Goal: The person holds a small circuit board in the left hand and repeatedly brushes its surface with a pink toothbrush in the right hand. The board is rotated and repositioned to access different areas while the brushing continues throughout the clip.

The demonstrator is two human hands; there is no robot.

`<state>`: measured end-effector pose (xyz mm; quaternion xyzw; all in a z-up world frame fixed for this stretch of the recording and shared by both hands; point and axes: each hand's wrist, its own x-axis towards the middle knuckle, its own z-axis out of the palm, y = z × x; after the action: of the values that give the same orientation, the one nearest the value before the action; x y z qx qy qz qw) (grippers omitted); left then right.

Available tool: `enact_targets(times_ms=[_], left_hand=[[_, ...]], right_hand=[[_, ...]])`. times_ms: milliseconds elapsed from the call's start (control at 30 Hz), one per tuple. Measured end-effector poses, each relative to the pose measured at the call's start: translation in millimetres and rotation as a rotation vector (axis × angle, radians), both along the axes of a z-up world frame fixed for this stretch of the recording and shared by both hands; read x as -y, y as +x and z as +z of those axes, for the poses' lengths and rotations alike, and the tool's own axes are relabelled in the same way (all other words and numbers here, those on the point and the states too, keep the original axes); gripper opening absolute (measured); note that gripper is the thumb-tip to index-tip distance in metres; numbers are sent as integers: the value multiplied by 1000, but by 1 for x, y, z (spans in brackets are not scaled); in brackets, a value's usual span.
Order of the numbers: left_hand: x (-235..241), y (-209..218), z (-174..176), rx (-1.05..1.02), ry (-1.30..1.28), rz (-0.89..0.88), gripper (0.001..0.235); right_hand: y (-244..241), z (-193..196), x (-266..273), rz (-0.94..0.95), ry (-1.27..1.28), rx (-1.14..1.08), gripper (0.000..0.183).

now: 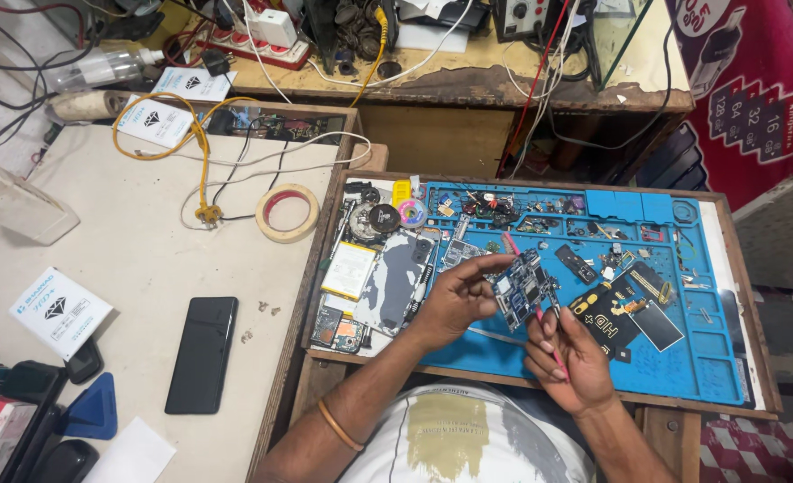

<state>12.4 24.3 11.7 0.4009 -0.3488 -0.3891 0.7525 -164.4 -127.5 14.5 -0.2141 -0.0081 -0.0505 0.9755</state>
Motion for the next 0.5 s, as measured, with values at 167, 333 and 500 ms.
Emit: enact_targets(times_ms=[167,333,500], left_hand=[[-8,-1,4,10,-44,-69,102],[-7,-12,18,-139,-59,-142,121],[-11,-7,22,-251,-63,-201,131]], right_hand=[[0,0,1,17,-76,-33,38],[-2,-10,4,51,-75,-95,40],[-3,-16,7,-10,-308,-212,43]])
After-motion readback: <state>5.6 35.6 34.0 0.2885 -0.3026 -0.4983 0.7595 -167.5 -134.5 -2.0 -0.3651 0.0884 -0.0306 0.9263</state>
